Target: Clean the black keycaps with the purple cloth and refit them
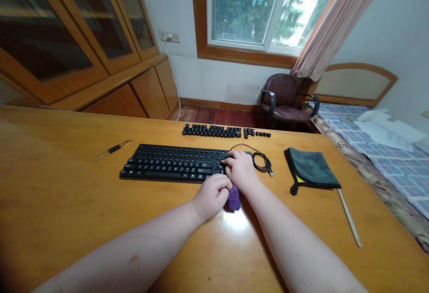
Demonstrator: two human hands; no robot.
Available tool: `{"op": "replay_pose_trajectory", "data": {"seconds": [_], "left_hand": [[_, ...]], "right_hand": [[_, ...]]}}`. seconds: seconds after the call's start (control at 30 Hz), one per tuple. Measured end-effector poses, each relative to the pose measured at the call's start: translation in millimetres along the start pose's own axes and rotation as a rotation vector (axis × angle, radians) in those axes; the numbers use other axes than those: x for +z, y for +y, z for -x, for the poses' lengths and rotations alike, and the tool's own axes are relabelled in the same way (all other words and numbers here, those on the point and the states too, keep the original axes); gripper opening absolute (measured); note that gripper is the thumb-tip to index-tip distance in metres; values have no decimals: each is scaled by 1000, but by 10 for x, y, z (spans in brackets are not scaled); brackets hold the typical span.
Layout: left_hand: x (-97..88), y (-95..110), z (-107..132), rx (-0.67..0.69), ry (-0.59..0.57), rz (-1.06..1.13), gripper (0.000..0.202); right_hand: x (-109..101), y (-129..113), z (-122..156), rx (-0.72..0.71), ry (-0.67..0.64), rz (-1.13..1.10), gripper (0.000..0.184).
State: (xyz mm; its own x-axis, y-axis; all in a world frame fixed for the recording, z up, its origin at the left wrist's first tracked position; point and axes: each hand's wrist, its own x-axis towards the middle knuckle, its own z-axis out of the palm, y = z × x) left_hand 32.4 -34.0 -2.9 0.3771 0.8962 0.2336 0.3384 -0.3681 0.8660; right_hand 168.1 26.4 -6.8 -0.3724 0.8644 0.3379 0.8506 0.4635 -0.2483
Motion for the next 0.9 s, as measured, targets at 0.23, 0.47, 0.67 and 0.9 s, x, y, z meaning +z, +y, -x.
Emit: {"op": "replay_pose_trajectory", "data": {"seconds": [0.23, 0.47, 0.67, 0.9], "left_hand": [[50, 35, -124, -564, 125, 1280, 13], [-89, 57, -201, -630, 128, 1656, 31], [-92, 9, -244, -588, 114, 1728, 30], [-93, -49, -276, -763, 132, 1685, 37]], "right_hand": [[-20, 140, -5, 184, 231, -162, 21], [-140, 369, -92, 493, 277, -129, 32], [-150, 661, -456, 531, 97, 129, 36], [16, 762, -755, 567, -92, 243, 38]]}}
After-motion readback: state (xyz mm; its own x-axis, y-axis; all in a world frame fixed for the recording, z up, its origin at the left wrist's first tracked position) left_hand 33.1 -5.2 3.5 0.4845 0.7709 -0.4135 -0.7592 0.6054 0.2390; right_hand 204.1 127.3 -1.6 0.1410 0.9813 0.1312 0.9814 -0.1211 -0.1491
